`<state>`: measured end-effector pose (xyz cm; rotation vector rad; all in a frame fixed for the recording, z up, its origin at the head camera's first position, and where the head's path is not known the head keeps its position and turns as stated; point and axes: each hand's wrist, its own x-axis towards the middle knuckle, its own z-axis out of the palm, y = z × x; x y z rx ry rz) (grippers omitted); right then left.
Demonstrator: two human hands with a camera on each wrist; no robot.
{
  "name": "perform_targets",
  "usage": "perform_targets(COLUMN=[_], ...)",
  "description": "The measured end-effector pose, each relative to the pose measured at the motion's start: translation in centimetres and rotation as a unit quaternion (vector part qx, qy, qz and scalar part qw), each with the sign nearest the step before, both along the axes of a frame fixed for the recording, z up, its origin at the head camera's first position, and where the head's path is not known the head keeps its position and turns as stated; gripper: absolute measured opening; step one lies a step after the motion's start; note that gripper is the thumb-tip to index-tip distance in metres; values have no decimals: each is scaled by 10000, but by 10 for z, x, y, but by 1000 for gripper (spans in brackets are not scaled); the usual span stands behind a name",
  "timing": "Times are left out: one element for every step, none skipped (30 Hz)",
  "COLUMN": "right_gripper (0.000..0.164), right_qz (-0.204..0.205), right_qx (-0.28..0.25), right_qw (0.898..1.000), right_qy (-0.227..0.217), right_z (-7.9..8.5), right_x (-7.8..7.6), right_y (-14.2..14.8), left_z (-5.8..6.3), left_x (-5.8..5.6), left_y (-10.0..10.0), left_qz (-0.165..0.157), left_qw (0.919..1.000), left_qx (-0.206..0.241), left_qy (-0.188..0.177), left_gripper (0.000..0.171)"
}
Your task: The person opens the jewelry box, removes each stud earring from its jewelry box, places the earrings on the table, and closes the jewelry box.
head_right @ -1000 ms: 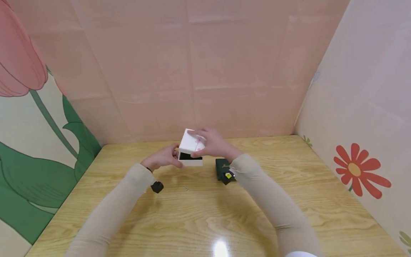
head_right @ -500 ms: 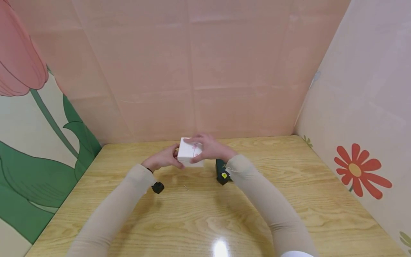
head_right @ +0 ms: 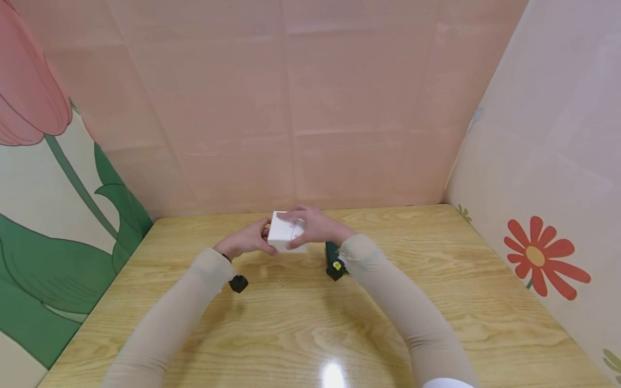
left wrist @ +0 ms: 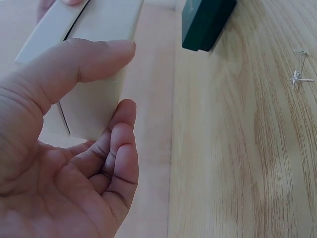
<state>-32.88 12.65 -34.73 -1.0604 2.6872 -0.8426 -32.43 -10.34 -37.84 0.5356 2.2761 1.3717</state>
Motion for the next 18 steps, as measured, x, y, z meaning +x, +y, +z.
perform_targets(right_gripper=[83, 83, 83, 84, 84, 84, 84, 84, 85, 85, 85, 84, 84, 84, 84, 84, 84, 84], right_qz=[-13, -33, -55, -62, -74, -95, -114, -123, -120, -102, -100, -99, -89, -70, -57, -47, -48, -54], right_qx=[-12, -33, -48, -69, -70, -71, -70, -61, -50, -52, -48, -58, -60, -67, -78, -82, -85, -89], right_qw=[10000, 9999, 9997, 9995, 9993, 9990, 9987, 9985, 9984, 9984, 9983, 9982, 9982, 9982, 9982, 9983, 9982, 9980], right_qy=[-63, -159, -241, -305, -365, -430, -497, -539, -554, -561, -579, -596, -597, -587, -585, -582, -599, -624], right_z=[0, 0, 0, 0, 0, 0, -1, -1, -2, -2, -2, -3, -3, -3, -3, -3, -3, -3], right_x=[0, 1, 1, 0, 0, 0, 0, -1, -1, -1, -1, -1, -1, -1, -1, -1, -1, -1], right_y=[0, 0, 0, 0, 0, 0, 1, 0, 0, 1, 1, 1, 1, 1, 1, 1, 1, 1], left_z=[0, 0, 0, 0, -1, -1, -1, -1, -1, -1, -1, -1, -1, -1, -1, -1, -1, 0], left_x=[0, 0, 0, 0, 0, 0, 0, 0, 0, 1, 1, 1, 1, 1, 1, 1, 1, 2], left_y=[0, 0, 0, 0, 0, 0, 0, 0, 0, 0, 0, 0, 0, 0, 0, 0, 0, 0], left_qz=[6, 0, -6, -8, -13, -22, -29, -47, -56, -61, -74, -85, -86, -93, -109, -112, -125, -136], left_qw=[10000, 10000, 10000, 10000, 10000, 10000, 10000, 10000, 10000, 10000, 10000, 9999, 9999, 9998, 9998, 9998, 9998, 9997], left_qx=[-1, -1, -6, -5, -13, -13, -11, -5, 4, 27, 56, 94, 117, 140, 154, 169, 173, 177], left_qy=[-3, 1, 12, 18, 32, 37, 40, 46, 43, 15, -1, -26, -42, -54, -51, -66, -55, -54], left_gripper=[84, 84, 84, 83, 83, 83, 83, 83, 83, 83, 83, 84, 84, 83, 83, 84, 83, 83])
